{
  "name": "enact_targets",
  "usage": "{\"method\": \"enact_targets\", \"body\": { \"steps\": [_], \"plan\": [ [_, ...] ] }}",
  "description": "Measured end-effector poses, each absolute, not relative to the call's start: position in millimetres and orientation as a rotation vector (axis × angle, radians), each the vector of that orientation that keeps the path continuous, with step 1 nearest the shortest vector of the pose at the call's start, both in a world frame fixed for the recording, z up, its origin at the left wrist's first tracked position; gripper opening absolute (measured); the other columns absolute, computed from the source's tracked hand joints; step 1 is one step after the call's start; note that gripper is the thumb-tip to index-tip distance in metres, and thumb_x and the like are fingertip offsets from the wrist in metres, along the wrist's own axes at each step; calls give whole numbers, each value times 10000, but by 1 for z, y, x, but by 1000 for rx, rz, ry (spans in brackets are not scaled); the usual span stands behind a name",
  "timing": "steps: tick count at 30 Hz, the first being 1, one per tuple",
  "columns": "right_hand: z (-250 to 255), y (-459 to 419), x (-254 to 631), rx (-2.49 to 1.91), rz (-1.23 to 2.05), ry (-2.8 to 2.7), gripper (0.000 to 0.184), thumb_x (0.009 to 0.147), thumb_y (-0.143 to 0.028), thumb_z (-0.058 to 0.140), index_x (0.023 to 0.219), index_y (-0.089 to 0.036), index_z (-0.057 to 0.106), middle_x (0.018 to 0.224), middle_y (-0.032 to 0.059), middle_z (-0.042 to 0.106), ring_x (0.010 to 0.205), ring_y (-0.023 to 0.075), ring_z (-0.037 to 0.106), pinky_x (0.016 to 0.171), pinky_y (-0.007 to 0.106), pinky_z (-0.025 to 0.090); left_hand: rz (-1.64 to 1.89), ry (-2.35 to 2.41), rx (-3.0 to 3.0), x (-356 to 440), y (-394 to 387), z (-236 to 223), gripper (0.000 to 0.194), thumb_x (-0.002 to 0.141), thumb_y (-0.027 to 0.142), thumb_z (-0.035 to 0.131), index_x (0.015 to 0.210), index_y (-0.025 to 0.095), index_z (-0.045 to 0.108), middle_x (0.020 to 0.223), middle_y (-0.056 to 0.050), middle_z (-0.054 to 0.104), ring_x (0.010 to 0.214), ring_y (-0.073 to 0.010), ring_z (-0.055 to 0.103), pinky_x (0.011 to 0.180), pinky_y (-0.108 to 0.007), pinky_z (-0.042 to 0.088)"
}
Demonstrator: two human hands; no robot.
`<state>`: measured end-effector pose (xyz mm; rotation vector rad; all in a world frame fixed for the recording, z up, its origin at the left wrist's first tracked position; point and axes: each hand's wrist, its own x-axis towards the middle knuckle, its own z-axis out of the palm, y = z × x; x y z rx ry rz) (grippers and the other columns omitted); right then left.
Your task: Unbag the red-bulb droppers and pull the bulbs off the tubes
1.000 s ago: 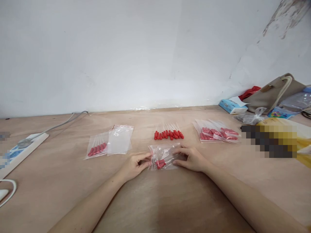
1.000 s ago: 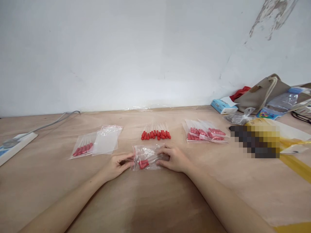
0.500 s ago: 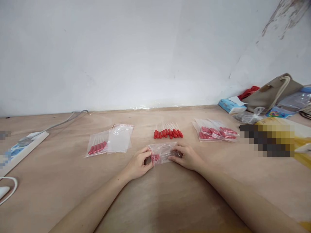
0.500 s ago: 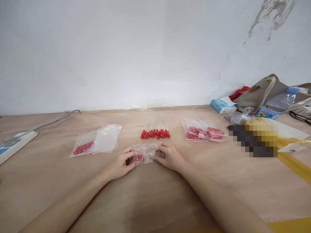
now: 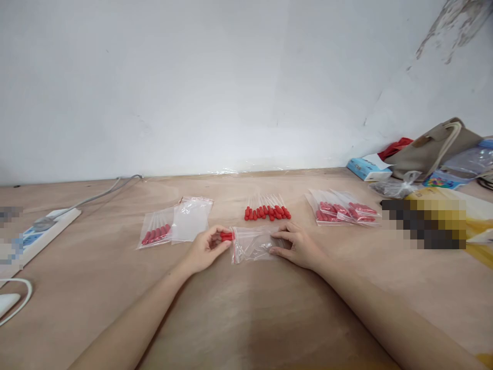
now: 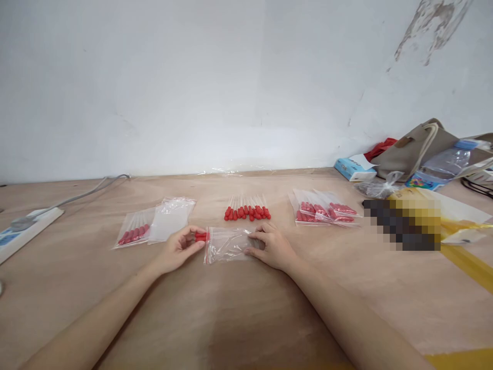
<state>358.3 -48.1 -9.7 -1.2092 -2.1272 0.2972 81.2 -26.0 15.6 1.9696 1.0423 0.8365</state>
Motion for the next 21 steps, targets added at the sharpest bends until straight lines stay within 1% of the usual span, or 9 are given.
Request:
{"method": "enact_targets", "body": {
  "steps": [2,5,8,10,12,14,17,21],
  "plan": [
    [-10,-48,358,-1218,309,-2126,355,703,-436,628,983,-217,636,874,50,547,846,177,524,770,324,443,797,1069,1854,66,-16,28,279,752,348,565,961,168,527,927,-64,644,833,-158,615,737,-301,500],
    [-10,-49,359,-1232,321,-2123,355,700,-437,630,981,-219,637,868,50,546,842,178,524,765,324,444,744,1162,1786,32,-2,56,335,650,380,662,908,180,586,913,-61,669,846,-184,630,765,-321,510],
    [-10,-48,359,-1224,328,-2122,354,701,-442,626,982,-227,637,873,48,546,845,177,525,765,324,444,862,1282,1731,2,4,79,398,580,405,708,897,186,610,910,-64,675,829,-201,639,759,-341,522],
    [-10,-48,359,-1217,332,-2120,354,702,-444,624,980,-224,637,879,50,547,851,177,525,771,325,443,1018,1372,1726,-3,6,83,410,592,402,701,929,191,606,953,-62,666,846,-197,634,764,-347,521],
    [-10,-47,359,-1215,338,-2120,356,703,-445,623,979,-220,636,883,51,547,853,177,525,775,328,442,1215,1449,1723,6,10,75,401,617,397,680,950,188,597,973,-60,657,836,-185,633,772,-351,518],
    [-11,-47,359,-1211,343,-2119,356,702,-445,624,979,-222,634,883,52,547,849,177,525,770,330,444,1333,1465,1757,28,16,59,379,634,376,662,944,168,597,961,-62,655,810,-176,634,787,-351,511],
    [-11,-47,360,-1200,350,-2121,353,701,-440,626,976,-218,633,878,50,545,829,171,525,753,325,447,1294,1406,1957,64,31,30,284,687,296,610,930,150,608,939,-62,649,805,-162,628,799,-328,505],
    [-11,-47,361,-1193,347,-2128,346,703,-441,625,967,-219,636,868,48,544,822,170,526,744,321,447,1196,1367,2190,99,46,6,218,718,212,573,927,174,622,929,-56,625,785,-155,612,769,-324,515]
  ]
}}
